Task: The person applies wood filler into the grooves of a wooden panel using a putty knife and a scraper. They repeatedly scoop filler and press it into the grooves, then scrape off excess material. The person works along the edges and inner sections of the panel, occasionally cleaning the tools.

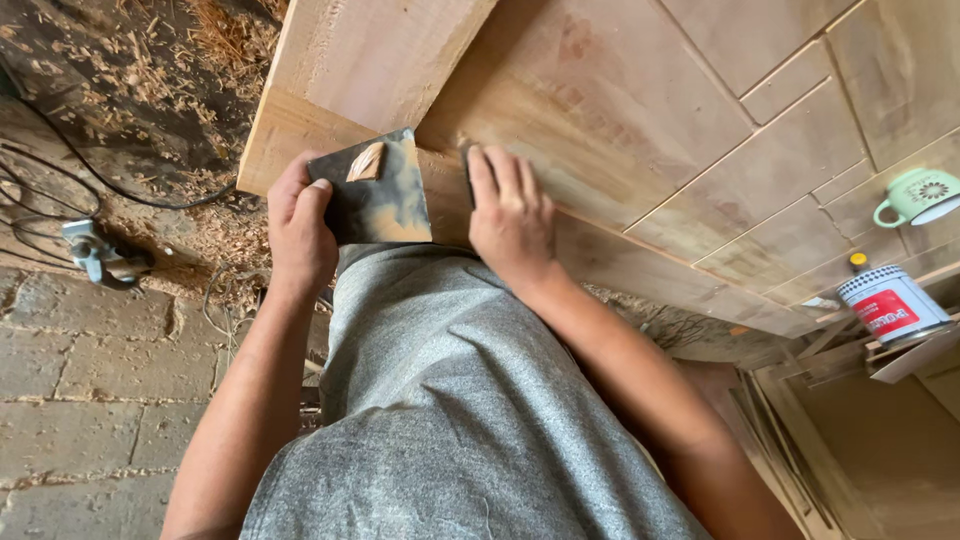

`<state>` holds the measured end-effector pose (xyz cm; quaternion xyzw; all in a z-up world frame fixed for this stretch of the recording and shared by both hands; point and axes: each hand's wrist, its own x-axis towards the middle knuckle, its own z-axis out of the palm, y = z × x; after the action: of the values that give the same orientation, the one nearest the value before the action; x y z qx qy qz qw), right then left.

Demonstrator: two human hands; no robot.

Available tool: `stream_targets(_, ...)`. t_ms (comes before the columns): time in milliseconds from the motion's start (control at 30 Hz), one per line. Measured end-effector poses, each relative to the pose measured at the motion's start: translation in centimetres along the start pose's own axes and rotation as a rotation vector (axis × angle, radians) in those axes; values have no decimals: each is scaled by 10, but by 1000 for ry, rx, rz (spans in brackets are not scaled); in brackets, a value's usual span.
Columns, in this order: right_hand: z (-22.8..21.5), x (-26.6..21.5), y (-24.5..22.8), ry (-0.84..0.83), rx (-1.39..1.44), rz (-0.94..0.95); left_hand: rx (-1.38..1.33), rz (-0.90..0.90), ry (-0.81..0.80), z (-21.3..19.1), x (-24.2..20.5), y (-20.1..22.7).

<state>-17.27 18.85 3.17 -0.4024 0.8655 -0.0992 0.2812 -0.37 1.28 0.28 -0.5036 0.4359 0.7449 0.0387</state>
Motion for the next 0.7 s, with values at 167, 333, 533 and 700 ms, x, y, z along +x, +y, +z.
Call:
stream_targets(167,-1,-1,5,-64,110,-45,0,-34,-23,4,-7,-5)
stream_targets(333,-40,18,37,-234,243,-213,-21,-50,-31,8,-6,-8)
stream_targets(533,-36,35,13,-42,77,-59,-48,-35,11,1,-11,-7)
stream_targets(700,-12,27,-18,-4,9,-101,-96,2,42,-10,-15,-12)
